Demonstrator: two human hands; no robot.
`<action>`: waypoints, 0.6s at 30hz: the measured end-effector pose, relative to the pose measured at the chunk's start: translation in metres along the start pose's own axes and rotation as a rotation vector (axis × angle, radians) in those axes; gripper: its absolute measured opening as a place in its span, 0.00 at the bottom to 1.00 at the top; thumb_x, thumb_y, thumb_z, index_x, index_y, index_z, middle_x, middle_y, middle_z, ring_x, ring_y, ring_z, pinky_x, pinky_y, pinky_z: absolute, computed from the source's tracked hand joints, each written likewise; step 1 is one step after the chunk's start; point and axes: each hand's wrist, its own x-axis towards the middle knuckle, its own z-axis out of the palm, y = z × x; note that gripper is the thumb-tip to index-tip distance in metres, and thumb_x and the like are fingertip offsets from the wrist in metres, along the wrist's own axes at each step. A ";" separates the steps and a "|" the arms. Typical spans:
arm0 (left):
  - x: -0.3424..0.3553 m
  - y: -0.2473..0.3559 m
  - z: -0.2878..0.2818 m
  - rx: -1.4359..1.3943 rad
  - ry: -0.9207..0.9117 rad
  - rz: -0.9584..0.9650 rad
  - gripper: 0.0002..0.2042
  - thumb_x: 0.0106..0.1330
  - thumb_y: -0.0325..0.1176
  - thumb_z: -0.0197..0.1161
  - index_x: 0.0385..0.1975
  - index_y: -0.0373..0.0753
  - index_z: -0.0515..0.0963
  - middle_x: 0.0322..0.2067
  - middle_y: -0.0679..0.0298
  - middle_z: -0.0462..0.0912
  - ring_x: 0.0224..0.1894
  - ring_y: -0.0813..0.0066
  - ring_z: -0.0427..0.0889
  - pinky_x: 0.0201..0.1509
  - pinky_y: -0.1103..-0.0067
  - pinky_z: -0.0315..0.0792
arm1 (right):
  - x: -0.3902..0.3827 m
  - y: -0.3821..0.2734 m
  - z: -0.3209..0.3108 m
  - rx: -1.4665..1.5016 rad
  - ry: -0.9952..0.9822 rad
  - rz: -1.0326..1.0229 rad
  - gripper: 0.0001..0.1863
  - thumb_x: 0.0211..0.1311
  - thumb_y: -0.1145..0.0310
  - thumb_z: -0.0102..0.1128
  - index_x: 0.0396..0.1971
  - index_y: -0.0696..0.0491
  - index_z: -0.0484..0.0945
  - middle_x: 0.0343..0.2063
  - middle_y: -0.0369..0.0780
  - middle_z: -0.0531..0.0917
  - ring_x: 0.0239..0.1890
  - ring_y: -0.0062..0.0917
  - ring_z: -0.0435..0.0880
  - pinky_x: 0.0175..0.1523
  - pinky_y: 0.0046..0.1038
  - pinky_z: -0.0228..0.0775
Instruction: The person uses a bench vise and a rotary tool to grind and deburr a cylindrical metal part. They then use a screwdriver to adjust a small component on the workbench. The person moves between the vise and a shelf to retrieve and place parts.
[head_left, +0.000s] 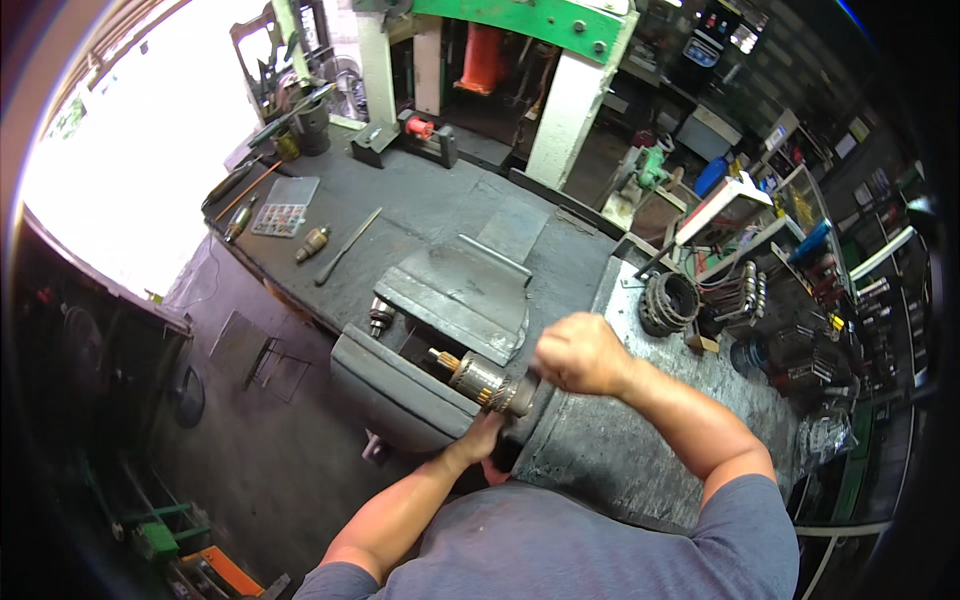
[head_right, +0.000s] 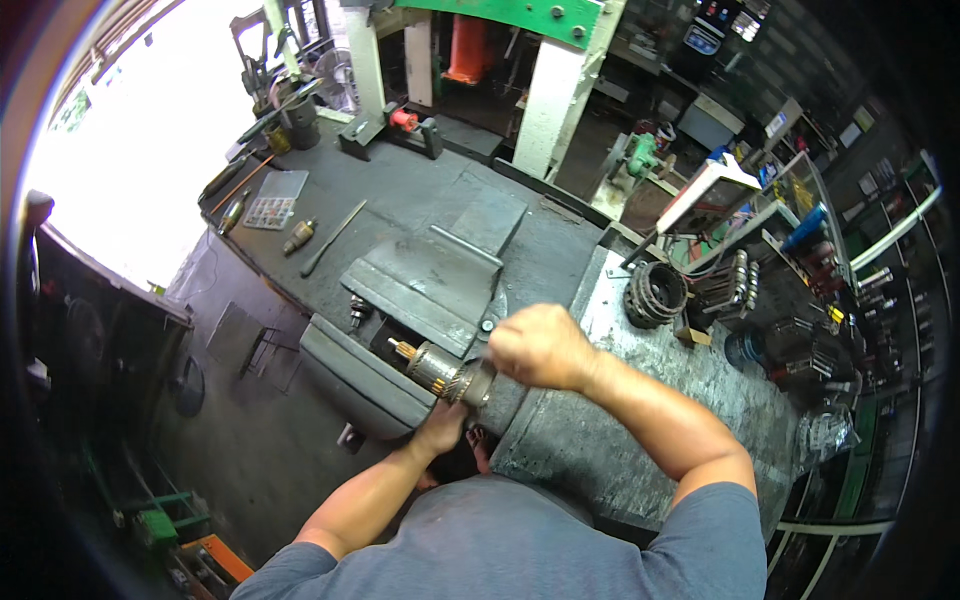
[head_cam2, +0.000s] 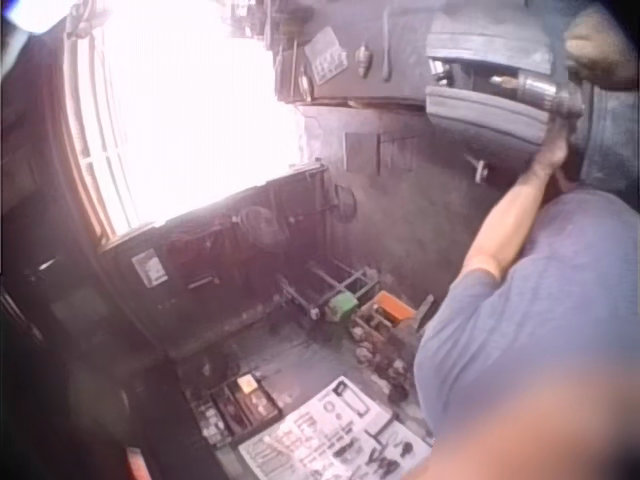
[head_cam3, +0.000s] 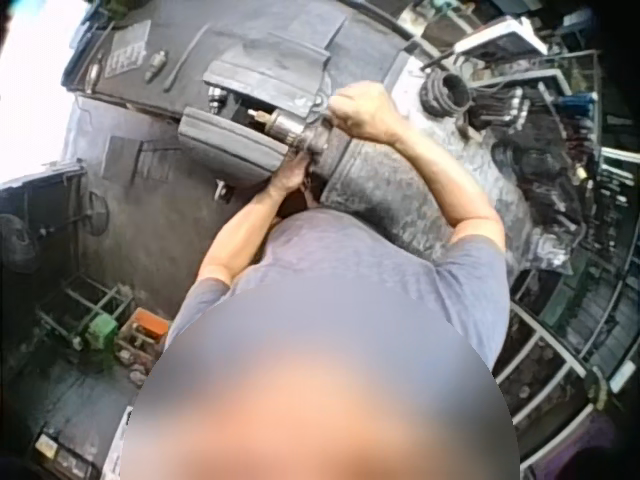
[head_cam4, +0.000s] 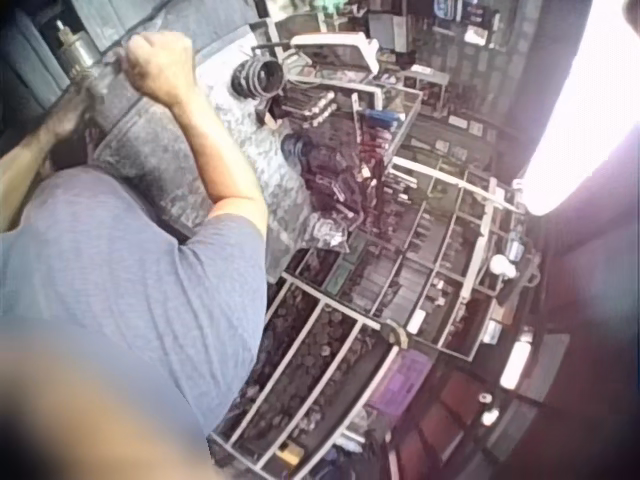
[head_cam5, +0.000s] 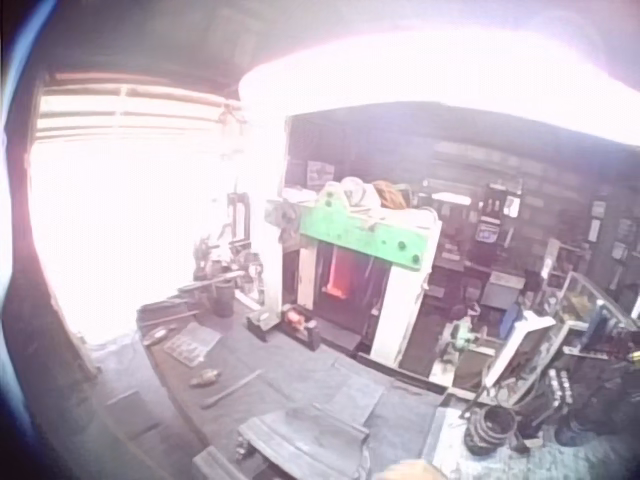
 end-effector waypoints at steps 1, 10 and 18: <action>0.001 -0.002 -0.002 -0.235 -0.087 -0.180 0.14 0.86 0.34 0.52 0.57 0.36 0.83 0.49 0.56 0.85 0.50 0.61 0.83 0.59 0.60 0.78 | 0.000 0.002 0.000 -0.051 0.010 0.093 0.16 0.63 0.64 0.75 0.24 0.48 0.73 0.22 0.37 0.81 0.25 0.37 0.85 0.31 0.40 0.78; 0.004 -0.037 -0.006 0.100 0.068 0.082 0.11 0.82 0.33 0.56 0.53 0.40 0.84 0.48 0.54 0.90 0.52 0.53 0.86 0.59 0.62 0.79 | -0.017 0.002 0.014 0.042 -0.100 0.066 0.14 0.58 0.62 0.75 0.27 0.47 0.75 0.22 0.36 0.80 0.26 0.40 0.85 0.32 0.44 0.79; -0.004 -0.065 -0.012 0.346 0.176 0.196 0.24 0.90 0.52 0.47 0.58 0.37 0.82 0.56 0.52 0.86 0.63 0.55 0.81 0.69 0.57 0.72 | -0.013 -0.007 0.014 0.097 -0.060 -0.095 0.14 0.58 0.64 0.75 0.25 0.46 0.74 0.21 0.36 0.79 0.25 0.36 0.84 0.31 0.40 0.78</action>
